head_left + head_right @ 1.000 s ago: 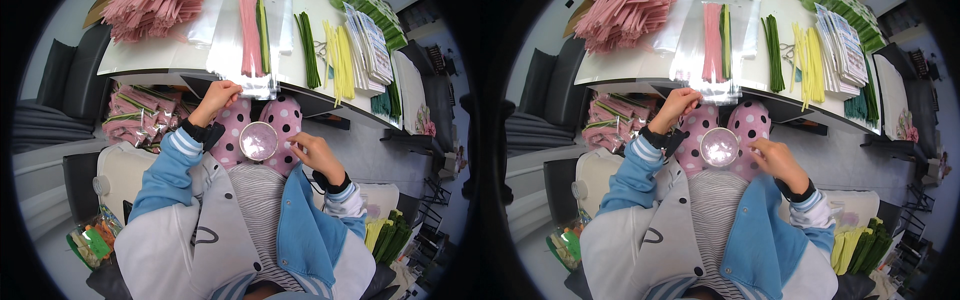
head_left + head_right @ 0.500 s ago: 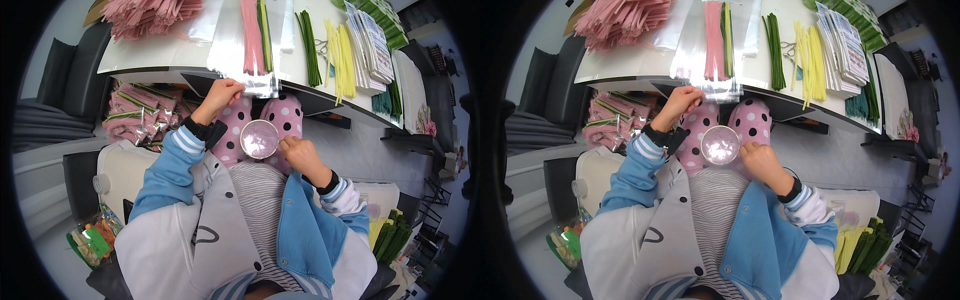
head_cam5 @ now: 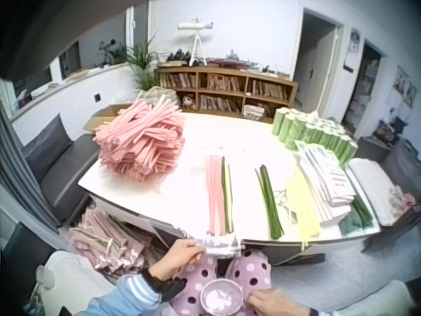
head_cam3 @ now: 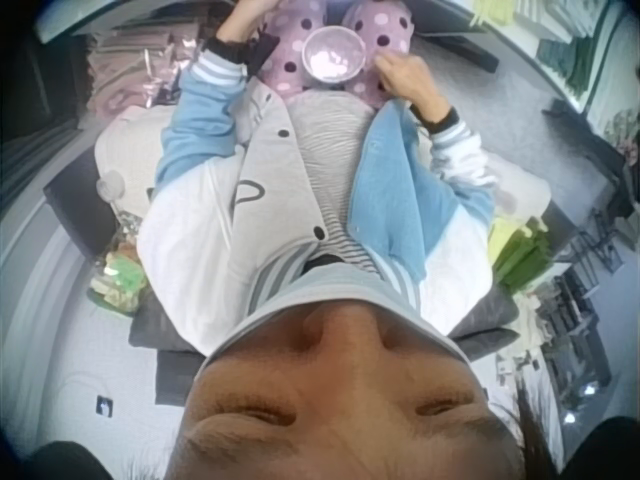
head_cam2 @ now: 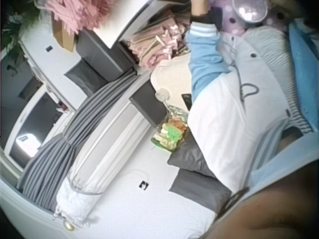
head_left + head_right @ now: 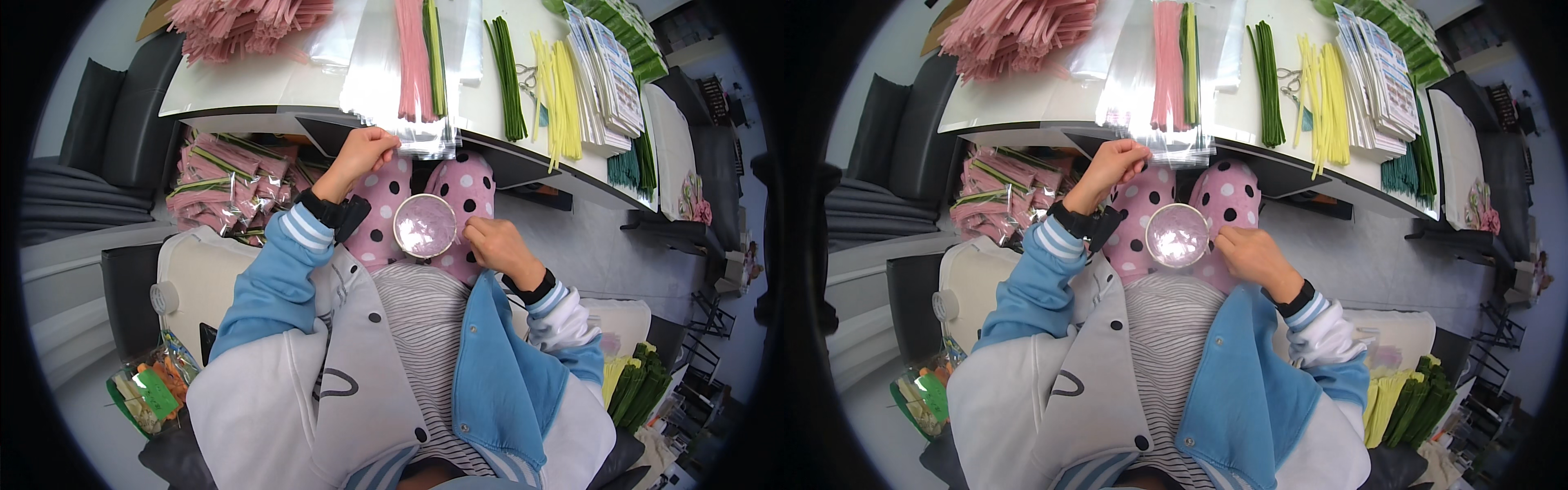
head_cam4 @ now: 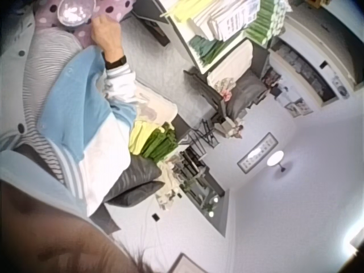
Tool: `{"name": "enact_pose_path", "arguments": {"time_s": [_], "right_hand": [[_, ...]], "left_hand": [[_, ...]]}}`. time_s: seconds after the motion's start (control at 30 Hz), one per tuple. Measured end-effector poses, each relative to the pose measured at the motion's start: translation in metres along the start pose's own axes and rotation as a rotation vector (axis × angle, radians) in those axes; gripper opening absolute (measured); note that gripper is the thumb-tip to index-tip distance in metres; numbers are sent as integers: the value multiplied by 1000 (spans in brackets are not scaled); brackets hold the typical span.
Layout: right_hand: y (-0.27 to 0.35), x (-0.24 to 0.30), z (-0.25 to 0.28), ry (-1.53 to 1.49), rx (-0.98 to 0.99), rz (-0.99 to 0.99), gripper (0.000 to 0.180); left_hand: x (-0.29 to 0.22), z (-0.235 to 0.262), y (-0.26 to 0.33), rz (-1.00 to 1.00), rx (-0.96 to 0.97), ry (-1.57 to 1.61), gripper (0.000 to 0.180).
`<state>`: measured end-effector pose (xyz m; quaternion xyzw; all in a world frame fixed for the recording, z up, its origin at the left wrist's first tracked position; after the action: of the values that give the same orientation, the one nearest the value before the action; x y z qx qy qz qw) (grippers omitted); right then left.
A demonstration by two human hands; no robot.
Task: The person repeatedly gathers pink, green, and yellow strips, aligns them, places them into clear plastic bags, and seals the bags. The person handles the strips and bags by hand, working at a table with multiple piles of strips and stacks of bags.
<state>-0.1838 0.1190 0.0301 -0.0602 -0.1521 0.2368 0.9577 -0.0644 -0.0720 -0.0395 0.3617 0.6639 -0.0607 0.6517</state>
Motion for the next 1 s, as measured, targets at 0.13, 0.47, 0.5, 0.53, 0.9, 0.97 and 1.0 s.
{"name": "enact_pose_path", "arguments": {"time_s": [0.13,0.47,0.5,0.53,0.9,0.97,1.0], "right_hand": [[-11,-12,-2,-352,27,-85,4],[32,-29,-95,-1999,614,-1015,23],[36,-31,-101,-2054,587,-1059,23],[39,-30,-106,-2136,563,-1066,25],[23,-124,-57,-701,-8,-808,25],[-5,-103,6,-186,-314,-518,30],[-17,-95,12,-108,-263,-460,39]], "left_hand": [[1,0,0,2,12,7,16],[5,1,-2,12,7,38,16],[6,1,-2,15,6,44,16],[7,1,-2,15,8,45,16],[1,-1,0,19,33,51,16],[-1,-3,0,37,53,68,16],[-1,-4,-1,48,58,65,16]]}}
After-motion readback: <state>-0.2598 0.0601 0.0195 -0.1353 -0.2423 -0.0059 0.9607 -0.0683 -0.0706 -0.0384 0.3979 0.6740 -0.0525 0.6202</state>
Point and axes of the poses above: each hand's wrist, its own y-axis away from the middle knuckle, its own z-axis out of the back of the hand, x = y × z, the point moved 10 cm from there along -y, towards the middle knuckle, and after that the axes turned 4 degrees about y, right-handed, at the moved point
